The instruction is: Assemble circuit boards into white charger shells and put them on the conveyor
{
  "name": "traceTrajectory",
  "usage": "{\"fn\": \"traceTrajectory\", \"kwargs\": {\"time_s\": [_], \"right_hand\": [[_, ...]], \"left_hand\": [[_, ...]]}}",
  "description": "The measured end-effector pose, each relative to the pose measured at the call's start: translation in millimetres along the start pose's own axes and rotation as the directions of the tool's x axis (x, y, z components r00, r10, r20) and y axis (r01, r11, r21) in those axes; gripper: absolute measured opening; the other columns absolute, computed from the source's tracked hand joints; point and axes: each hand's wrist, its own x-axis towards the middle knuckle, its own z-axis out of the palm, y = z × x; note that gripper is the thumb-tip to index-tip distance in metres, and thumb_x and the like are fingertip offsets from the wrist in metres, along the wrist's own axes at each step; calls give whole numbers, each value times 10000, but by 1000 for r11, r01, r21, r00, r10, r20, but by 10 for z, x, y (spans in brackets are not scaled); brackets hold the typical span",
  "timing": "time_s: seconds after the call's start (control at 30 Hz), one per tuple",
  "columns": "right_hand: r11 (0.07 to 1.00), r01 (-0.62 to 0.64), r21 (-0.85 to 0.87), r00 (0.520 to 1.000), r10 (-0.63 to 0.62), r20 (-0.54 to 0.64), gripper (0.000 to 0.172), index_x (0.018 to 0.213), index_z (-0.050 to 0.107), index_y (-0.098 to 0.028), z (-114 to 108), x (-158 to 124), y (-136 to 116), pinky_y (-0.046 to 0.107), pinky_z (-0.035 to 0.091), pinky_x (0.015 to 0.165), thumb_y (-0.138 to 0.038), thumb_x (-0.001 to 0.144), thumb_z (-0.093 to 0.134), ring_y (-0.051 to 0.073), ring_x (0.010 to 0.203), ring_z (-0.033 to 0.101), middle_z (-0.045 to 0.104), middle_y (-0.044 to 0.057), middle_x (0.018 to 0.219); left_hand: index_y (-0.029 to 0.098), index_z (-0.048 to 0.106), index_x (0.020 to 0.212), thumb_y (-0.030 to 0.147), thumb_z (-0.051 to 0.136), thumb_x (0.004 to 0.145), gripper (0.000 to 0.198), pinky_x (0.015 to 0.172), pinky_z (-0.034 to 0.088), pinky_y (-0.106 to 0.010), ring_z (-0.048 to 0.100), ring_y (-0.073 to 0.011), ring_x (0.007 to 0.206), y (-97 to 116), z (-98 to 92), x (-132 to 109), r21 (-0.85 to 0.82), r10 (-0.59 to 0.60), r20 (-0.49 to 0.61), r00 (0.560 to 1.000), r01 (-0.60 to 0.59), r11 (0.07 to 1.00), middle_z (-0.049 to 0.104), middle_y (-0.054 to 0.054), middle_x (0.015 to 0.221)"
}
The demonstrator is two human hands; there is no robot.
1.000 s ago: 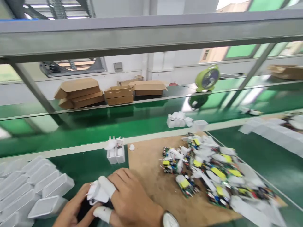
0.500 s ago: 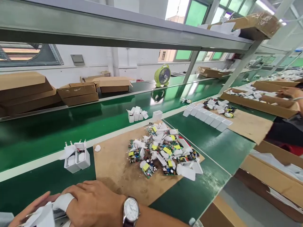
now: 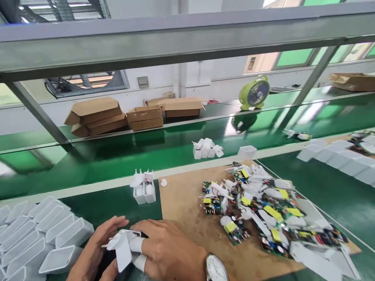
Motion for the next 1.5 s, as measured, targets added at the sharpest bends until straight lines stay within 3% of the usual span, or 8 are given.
{"fn": "traceTrajectory", "kwargs": {"time_s": [0.13,0.33,0.53,0.73,0.93,1.07,1.23,1.5], "right_hand": [[997,-48,-53,998,50,37,320,1273,674,-208,27,-20,-11,305,603,935,-162,957,651,215,1123,713,694,81,1345],[974,-58,-220,994,77,80,244,1070,736,-175,82,-41,-76,319,603,894,-95,848,673,233,996,703,670,120,1381],[944,113,-311,974,-167,-154,219,841,703,-179,247,-57,59,358,633,854,-29,749,573,281,1041,699,739,145,1258],[988,96,-125,960,-125,-250,478,1204,656,-166,238,27,18,297,625,796,7,805,458,221,990,701,740,131,1245],[985,38,-166,979,-70,-190,478,1166,685,-206,251,-9,41,303,637,784,-28,764,498,227,947,722,729,125,1216],[933,-6,-361,991,-43,-129,517,1169,704,-196,319,-40,127,354,668,825,-68,687,566,291,1001,777,610,217,1493],[937,-28,-349,994,-9,-106,537,1224,638,-221,375,-2,173,276,661,728,-94,708,562,247,825,792,768,120,1235],[960,-78,-269,986,34,-163,420,1383,572,-304,65,39,94,229,640,854,-135,1004,504,173,955,781,726,64,1254]], "left_hand": [[343,571,1481,460,611,1071,428,1153,532,-401,653,-268,1333,5,27,7,9,53,-28,998,-53,999,674,-91,1461],[246,699,1099,506,649,1044,270,1026,589,-292,720,-242,1228,-15,6,88,-238,-213,-96,972,185,953,743,-108,1348],[382,530,1517,495,659,1045,502,1161,489,-303,613,-213,1400,24,-32,168,-244,-139,34,990,143,959,653,-38,1528],[246,676,1293,613,614,1026,458,1036,562,-301,706,-243,1209,73,-12,202,-233,-300,26,954,297,926,768,-85,1269],[220,612,1370,635,586,1031,536,984,574,-322,706,-233,1112,38,-20,297,-226,-354,36,934,353,908,736,-86,1219],[264,636,1424,554,583,1056,472,1000,551,-339,681,-237,1135,7,-11,301,-63,-222,13,975,222,973,717,-77,1245],[312,641,1473,457,610,1066,433,925,558,-315,666,-211,1007,-29,40,299,40,9,32,999,-10,999,712,-51,1080],[346,520,1533,499,422,1128,444,1118,492,-399,576,-248,1330,92,-43,284,-58,-146,-160,976,139,989,552,-80,1487]]}}
